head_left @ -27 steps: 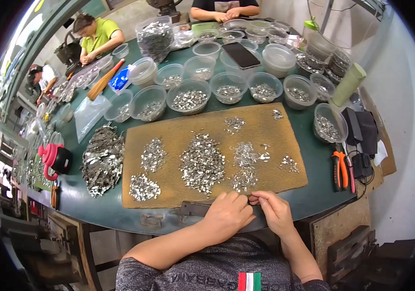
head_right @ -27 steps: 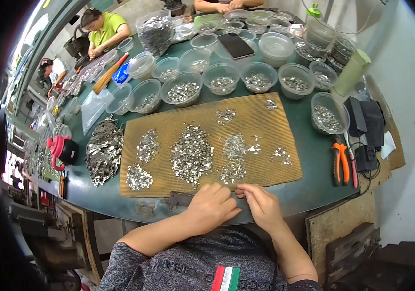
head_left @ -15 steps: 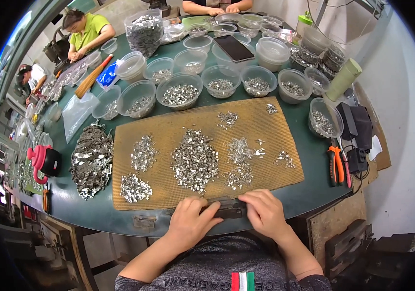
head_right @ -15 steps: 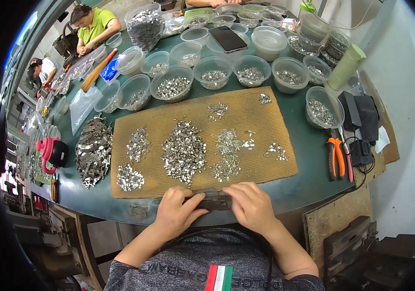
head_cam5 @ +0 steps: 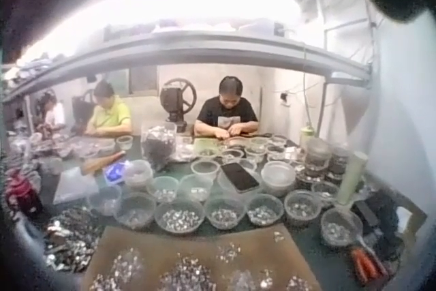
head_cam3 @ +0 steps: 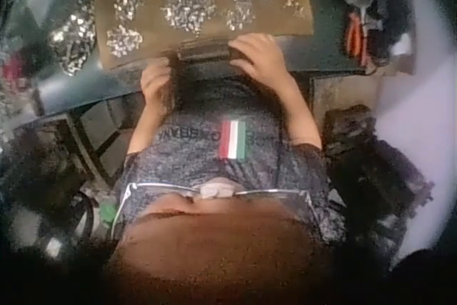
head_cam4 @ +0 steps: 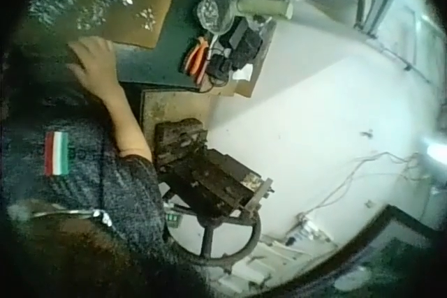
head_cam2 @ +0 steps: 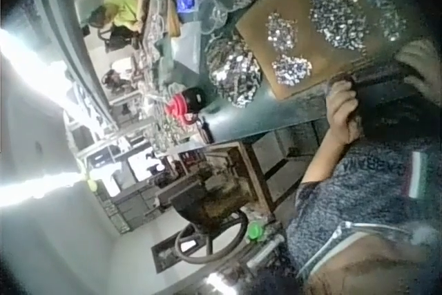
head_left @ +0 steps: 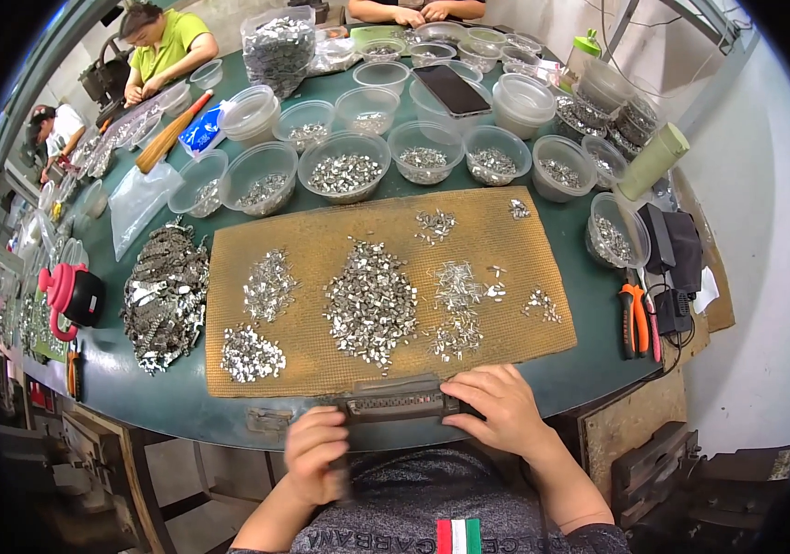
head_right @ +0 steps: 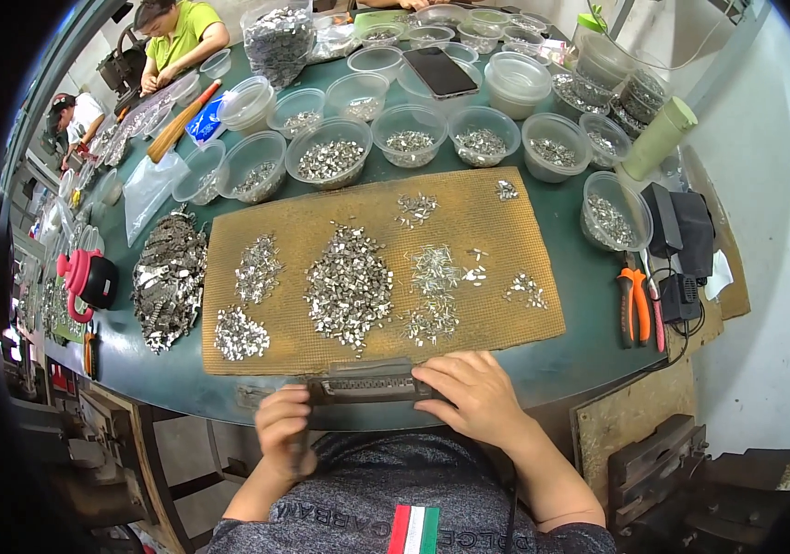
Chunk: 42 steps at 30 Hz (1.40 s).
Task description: The person sorts small metal parts on a wooden board by hand, then uses a hand press to join or stamp them.
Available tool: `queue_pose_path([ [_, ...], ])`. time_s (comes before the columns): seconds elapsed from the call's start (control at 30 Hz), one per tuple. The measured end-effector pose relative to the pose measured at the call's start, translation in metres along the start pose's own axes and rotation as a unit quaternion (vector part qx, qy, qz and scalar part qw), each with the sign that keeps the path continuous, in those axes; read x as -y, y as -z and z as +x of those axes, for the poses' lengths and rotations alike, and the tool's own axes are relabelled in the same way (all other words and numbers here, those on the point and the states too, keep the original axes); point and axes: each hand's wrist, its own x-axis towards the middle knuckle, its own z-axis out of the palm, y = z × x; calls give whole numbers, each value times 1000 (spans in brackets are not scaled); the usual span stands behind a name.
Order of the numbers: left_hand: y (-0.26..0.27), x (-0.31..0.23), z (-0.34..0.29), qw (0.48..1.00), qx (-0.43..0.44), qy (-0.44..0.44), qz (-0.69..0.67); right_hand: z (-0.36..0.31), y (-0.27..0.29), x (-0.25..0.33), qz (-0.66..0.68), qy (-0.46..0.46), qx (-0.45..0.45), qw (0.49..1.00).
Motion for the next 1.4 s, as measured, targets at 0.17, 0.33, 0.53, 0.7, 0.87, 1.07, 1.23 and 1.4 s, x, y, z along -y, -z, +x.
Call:
queue_pose_path([
  [0.17, 41, 10, -32, 975, -180, 118, 52, 3, -1, -2, -5, 3, -2, 1000],
  [0.33, 59, 19, -32, 938, -207, 218, 174, 5, -4, 4, -14, -10, 1, 1000],
  [0.53, 35, 2, 20, 944, 126, 108, 285, 9, -4, 7, -27, -9, 6, 1000],
  [0.7, 4, 6, 33, 951, 189, 87, 230, 6, -1, 3, 31, -35, -20, 999],
  [0.87, -7, 2, 42, 967, 200, 65, 142, 5, -3, 0, 64, -65, -45, 995],
  [1.07, -3, 1, 58, 978, 181, 103, 33, 5, -7, -2, 95, -87, -79, 988],
  [1.23, 30, 15, 65, 979, 105, 175, -11, 10, -11, -3, 109, -92, -84, 986],
  [1.4, 84, 35, 60, 971, -9, 238, 8, 14, -7, 2, 111, -104, -78, 985],
])
